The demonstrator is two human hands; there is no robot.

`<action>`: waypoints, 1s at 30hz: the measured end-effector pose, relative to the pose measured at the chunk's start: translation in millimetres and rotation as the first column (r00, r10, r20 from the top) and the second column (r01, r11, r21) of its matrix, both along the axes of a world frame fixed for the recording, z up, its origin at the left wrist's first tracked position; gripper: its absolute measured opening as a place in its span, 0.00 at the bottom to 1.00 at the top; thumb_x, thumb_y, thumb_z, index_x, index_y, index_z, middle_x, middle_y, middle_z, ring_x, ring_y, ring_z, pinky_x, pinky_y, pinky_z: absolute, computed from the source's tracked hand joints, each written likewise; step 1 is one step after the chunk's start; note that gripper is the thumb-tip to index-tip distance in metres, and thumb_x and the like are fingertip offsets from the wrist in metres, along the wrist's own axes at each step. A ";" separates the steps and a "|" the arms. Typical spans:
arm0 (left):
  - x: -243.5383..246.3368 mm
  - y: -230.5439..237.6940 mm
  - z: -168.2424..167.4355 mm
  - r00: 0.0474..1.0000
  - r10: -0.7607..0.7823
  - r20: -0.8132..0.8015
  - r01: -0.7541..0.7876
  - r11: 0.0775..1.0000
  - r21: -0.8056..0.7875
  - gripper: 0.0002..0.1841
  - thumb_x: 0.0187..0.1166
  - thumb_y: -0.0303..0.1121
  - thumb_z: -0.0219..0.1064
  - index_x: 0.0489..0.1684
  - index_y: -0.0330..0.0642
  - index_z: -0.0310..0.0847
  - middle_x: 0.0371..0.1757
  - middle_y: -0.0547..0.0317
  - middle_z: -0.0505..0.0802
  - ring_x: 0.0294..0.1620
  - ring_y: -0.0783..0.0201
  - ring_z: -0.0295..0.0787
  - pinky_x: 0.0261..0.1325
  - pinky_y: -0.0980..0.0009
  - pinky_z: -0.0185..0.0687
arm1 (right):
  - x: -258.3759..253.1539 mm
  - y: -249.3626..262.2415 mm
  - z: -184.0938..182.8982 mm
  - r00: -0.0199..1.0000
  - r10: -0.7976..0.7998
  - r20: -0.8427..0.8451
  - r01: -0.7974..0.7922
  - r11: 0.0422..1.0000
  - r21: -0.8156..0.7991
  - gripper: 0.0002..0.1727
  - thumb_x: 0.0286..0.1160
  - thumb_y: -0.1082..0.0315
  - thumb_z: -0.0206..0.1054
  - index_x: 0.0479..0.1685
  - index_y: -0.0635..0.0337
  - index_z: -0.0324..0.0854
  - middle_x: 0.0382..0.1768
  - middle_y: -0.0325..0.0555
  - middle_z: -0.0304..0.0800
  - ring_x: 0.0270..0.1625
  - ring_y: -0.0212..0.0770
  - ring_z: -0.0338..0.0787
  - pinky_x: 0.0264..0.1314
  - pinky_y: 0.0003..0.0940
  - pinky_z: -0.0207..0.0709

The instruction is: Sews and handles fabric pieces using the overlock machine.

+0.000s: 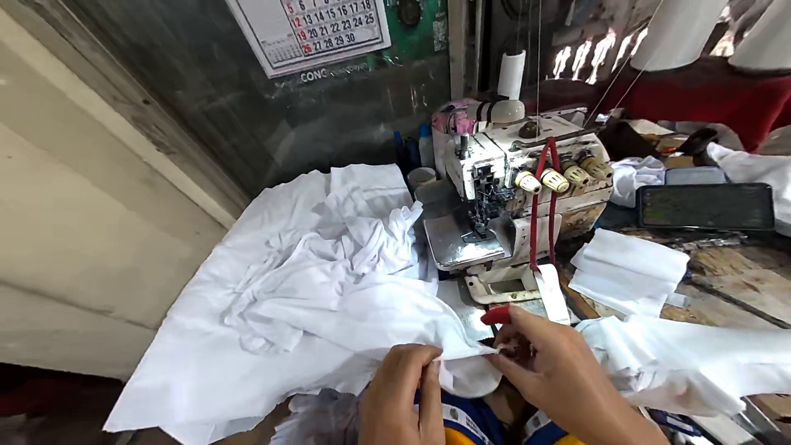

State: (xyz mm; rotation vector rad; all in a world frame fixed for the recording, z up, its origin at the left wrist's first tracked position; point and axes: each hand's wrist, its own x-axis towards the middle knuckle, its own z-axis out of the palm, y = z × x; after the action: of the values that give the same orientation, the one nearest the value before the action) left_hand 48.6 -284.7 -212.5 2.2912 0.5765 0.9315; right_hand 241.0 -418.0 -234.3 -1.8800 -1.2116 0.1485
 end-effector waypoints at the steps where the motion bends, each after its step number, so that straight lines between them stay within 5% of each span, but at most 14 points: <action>1: -0.5 -2.7 2.9 1.000 0.024 0.008 -0.024 1.000 0.014 0.09 0.81 0.30 0.64 0.48 0.41 0.91 0.43 0.63 0.93 0.40 0.73 0.90 0.41 0.75 0.91 | -5.1 1.3 -3.3 0.999 -0.002 -0.032 0.002 1.000 0.004 0.14 0.73 0.54 0.73 0.55 0.41 0.88 0.38 0.24 0.91 0.36 0.24 0.89 0.38 0.30 0.88; 4: 2.6 -1.4 -5.5 0.995 0.024 0.094 -0.018 0.998 -0.059 0.09 0.81 0.28 0.61 0.48 0.37 0.87 0.42 0.60 0.91 0.39 0.71 0.89 0.40 0.73 0.90 | -28.8 10.0 -2.6 0.961 0.080 -0.264 -0.058 0.994 0.089 0.09 0.78 0.62 0.68 0.51 0.48 0.89 0.38 0.29 0.94 0.34 0.26 0.91 0.36 0.28 0.89; 7: -3.8 15.8 8.2 0.975 -0.058 0.212 0.093 0.983 -0.161 0.11 0.87 0.26 0.54 0.54 0.31 0.79 0.48 0.55 0.92 0.47 0.67 0.91 0.50 0.68 0.91 | -50.0 14.5 33.1 0.895 0.248 -0.370 -0.209 0.967 0.143 0.09 0.81 0.66 0.67 0.54 0.55 0.87 0.37 0.36 0.94 0.33 0.32 0.93 0.37 0.34 0.92; 11: -9.3 35.2 68.7 0.974 -0.055 0.221 0.021 0.988 0.152 0.10 0.89 0.30 0.55 0.54 0.36 0.80 0.42 0.60 0.90 0.40 0.77 0.86 0.44 0.79 0.85 | -60.8 17.5 80.8 0.827 0.428 -0.364 -0.344 0.898 0.274 0.11 0.84 0.65 0.69 0.53 0.65 0.84 0.30 0.43 0.92 0.28 0.34 0.91 0.30 0.33 0.87; 13: 3.1 55.7 78.0 0.993 0.032 0.115 -0.072 0.931 0.359 0.12 0.86 0.33 0.59 0.52 0.39 0.88 0.40 0.57 0.92 0.36 0.71 0.87 0.37 0.74 0.85 | -53.6 34.8 69.9 0.811 0.357 -0.463 -0.273 0.932 0.240 0.14 0.83 0.63 0.69 0.59 0.61 0.81 0.31 0.40 0.92 0.25 0.35 0.90 0.24 0.33 0.88; 15: 29.1 86.8 51.5 0.985 0.155 -0.069 -0.103 0.868 0.486 0.13 0.85 0.39 0.61 0.53 0.46 0.90 0.41 0.58 0.93 0.37 0.62 0.92 0.34 0.60 0.89 | -38.9 64.6 35.8 0.812 0.177 -0.557 -0.151 0.984 0.092 0.17 0.81 0.60 0.69 0.63 0.55 0.78 0.33 0.37 0.93 0.24 0.35 0.92 0.23 0.34 0.91; 18: 60.3 120.6 8.2 0.913 0.222 -0.343 -0.041 0.885 0.464 0.14 0.86 0.46 0.61 0.52 0.52 0.90 0.42 0.57 0.92 0.39 0.54 0.93 0.37 0.48 0.89 | -25.3 94.3 4.6 0.818 0.021 -0.575 -0.086 0.993 -0.085 0.21 0.80 0.56 0.69 0.68 0.51 0.73 0.31 0.38 0.92 0.22 0.36 0.92 0.25 0.34 0.91; 22: 50.2 114.8 28.8 0.928 0.216 -0.304 -0.038 0.866 0.499 0.18 0.83 0.52 0.62 0.55 0.54 0.90 0.45 0.62 0.91 0.46 0.59 0.89 0.48 0.54 0.86 | -21.2 97.6 2.4 0.819 -0.010 -0.573 -0.094 0.984 -0.152 0.25 0.78 0.54 0.70 0.70 0.50 0.70 0.32 0.40 0.90 0.22 0.36 0.90 0.26 0.36 0.91; 25: 46.7 110.7 20.2 0.952 0.219 -0.214 -0.069 0.834 0.548 0.15 0.82 0.49 0.61 0.44 0.56 0.93 0.40 0.66 0.90 0.45 0.62 0.86 0.48 0.58 0.80 | -17.6 98.0 2.5 0.801 -0.001 -0.599 -0.098 0.986 -0.133 0.25 0.79 0.54 0.70 0.70 0.50 0.70 0.34 0.40 0.90 0.22 0.36 0.91 0.25 0.35 0.91; 30: 43.0 118.8 4.0 0.920 0.173 -0.351 0.031 0.861 0.508 0.17 0.84 0.48 0.58 0.47 0.54 0.94 0.46 0.54 0.92 0.52 0.49 0.88 0.54 0.47 0.83 | -10.1 72.3 6.6 0.797 0.213 -0.565 -0.276 0.961 -0.026 0.27 0.85 0.57 0.64 0.79 0.53 0.64 0.41 0.44 0.91 0.27 0.41 0.92 0.31 0.43 0.92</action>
State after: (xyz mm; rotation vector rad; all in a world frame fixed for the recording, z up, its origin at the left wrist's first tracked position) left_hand 91.6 -165.9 -208.5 2.9906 0.6405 0.7219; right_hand 230.9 -345.7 -227.7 -1.5868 -1.0335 0.8649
